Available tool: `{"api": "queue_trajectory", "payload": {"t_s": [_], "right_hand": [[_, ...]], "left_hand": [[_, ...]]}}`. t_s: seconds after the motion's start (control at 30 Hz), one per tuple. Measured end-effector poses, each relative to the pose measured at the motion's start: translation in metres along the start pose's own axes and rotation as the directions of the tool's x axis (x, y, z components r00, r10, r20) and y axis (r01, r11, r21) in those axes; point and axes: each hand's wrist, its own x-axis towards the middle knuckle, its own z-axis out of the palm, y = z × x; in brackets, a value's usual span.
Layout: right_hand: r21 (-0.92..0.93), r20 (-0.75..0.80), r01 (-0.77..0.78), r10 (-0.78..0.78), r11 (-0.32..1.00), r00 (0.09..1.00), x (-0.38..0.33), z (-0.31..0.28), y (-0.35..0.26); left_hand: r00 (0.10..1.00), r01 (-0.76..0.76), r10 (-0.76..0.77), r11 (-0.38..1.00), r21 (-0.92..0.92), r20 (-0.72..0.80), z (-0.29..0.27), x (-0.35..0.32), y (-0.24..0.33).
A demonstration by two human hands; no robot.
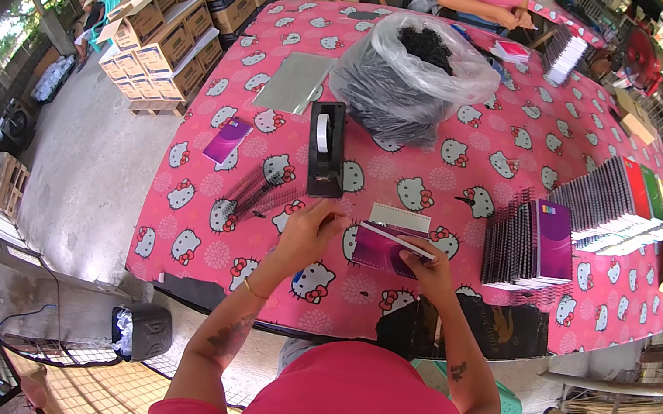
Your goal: The person assembles spiral-bound notebooks by inserting a purple cover into a white spiral notebook and stacking the finished units. The person handles the notebooks one at a time and places them into a growing stack on the table.
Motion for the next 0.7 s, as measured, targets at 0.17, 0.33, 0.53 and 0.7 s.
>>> {"api": "queue_trajectory", "payload": {"t_s": [0.17,0.33,0.53,0.7], "right_hand": [[-0.006,0.008,0.012,-0.012,1.0,1.0,0.003,0.0,-0.003],[0.005,-0.003,-0.012,0.012,1.0,1.0,0.008,0.001,-0.007],[0.003,-0.011,0.019,-0.019,1.0,1.0,0.007,0.006,-0.005],[-0.002,-0.021,-0.024,0.024,1.0,0.999,0.004,0.004,0.004]], "left_hand": [[0.917,-0.355,0.341,0.934,0.031,0.208,-0.006,0.024,-0.01],[0.916,-0.173,0.138,0.983,0.061,0.377,-0.003,0.033,-0.004],[0.945,-0.316,0.303,0.734,0.601,0.126,0.038,-0.011,0.012],[0.94,-0.341,0.26,0.762,0.55,0.223,0.036,-0.021,-0.004]]}}
